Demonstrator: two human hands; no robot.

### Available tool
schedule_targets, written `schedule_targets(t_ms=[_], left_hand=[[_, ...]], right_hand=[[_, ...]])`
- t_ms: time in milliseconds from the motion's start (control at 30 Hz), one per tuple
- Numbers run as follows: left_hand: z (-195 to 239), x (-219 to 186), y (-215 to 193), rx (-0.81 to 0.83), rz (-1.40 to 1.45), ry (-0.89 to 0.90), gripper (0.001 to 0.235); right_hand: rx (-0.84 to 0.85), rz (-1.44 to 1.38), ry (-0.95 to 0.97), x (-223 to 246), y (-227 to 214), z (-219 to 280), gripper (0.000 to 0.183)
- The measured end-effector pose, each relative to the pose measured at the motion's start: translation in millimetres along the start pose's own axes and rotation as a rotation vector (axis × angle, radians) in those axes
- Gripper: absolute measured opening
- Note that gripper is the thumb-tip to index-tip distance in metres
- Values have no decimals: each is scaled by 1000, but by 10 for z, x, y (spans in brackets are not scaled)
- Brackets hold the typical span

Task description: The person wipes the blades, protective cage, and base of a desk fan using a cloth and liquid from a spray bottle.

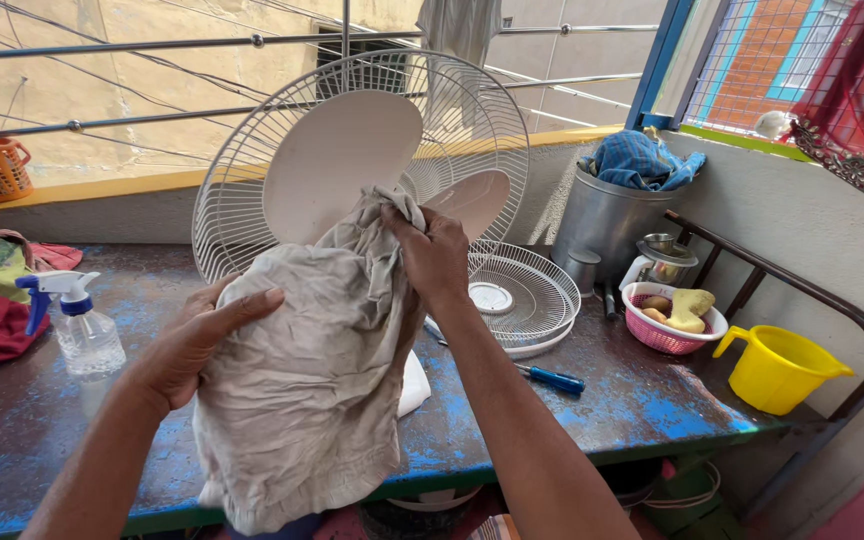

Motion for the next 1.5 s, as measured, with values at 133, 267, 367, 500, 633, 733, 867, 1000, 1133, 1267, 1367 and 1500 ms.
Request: schedule_targets(t_ms=[133, 267, 367, 500, 633, 733, 867, 1000, 1133, 1267, 1367, 1500], left_hand=[[-62, 165, -79, 65, -132, -1, 63], [-69, 29, 84, 61, -208, 262, 65], [7, -189, 253, 99, -23, 513, 72], [-190, -186, 260, 59, -120, 415, 49], [-346, 27, 134, 155, 38, 187, 43], [-207, 85, 149, 232, 145, -86, 39], [-57, -177, 176, 114, 585, 116, 36], [-222, -371, 150, 11, 808, 581, 20], [-548, -321, 104, -60, 721, 829, 11], [-742, -439, 153, -137, 423, 899, 10], [-782, -612, 220, -248, 157, 939, 16], [-862, -784, 258, -175, -40, 967, 20]], right_hand=[[274, -84, -109, -55, 57, -156, 29], [584, -296, -225, -67, 311, -298, 28], [670, -239, -368, -7, 411, -393, 26], [725, -177, -503, 113, 409, -359, 21], [554, -7, -477, 272, 311, -266, 19], [317, 14, -453, 373, 192, -210, 21], [88, 279, -476, 438, 114, -157, 33], [-206, 375, -798, 437, 82, -144, 56], [-396, 533, -707, 324, 106, -329, 80], [-228, 448, -552, 107, 171, -604, 97], [-140, 308, -515, 26, 199, -748, 96], [-196, 334, -468, 6, 246, -760, 93]])
Point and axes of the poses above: each hand's wrist, its own z-axis away from the middle knuckle, its own y-axis out of the palm, x = y × z, the point moved 2 cm from there along -z, towards the middle knuckle, and after that the axes turned 3 degrees about x, right-handed, at the moved point
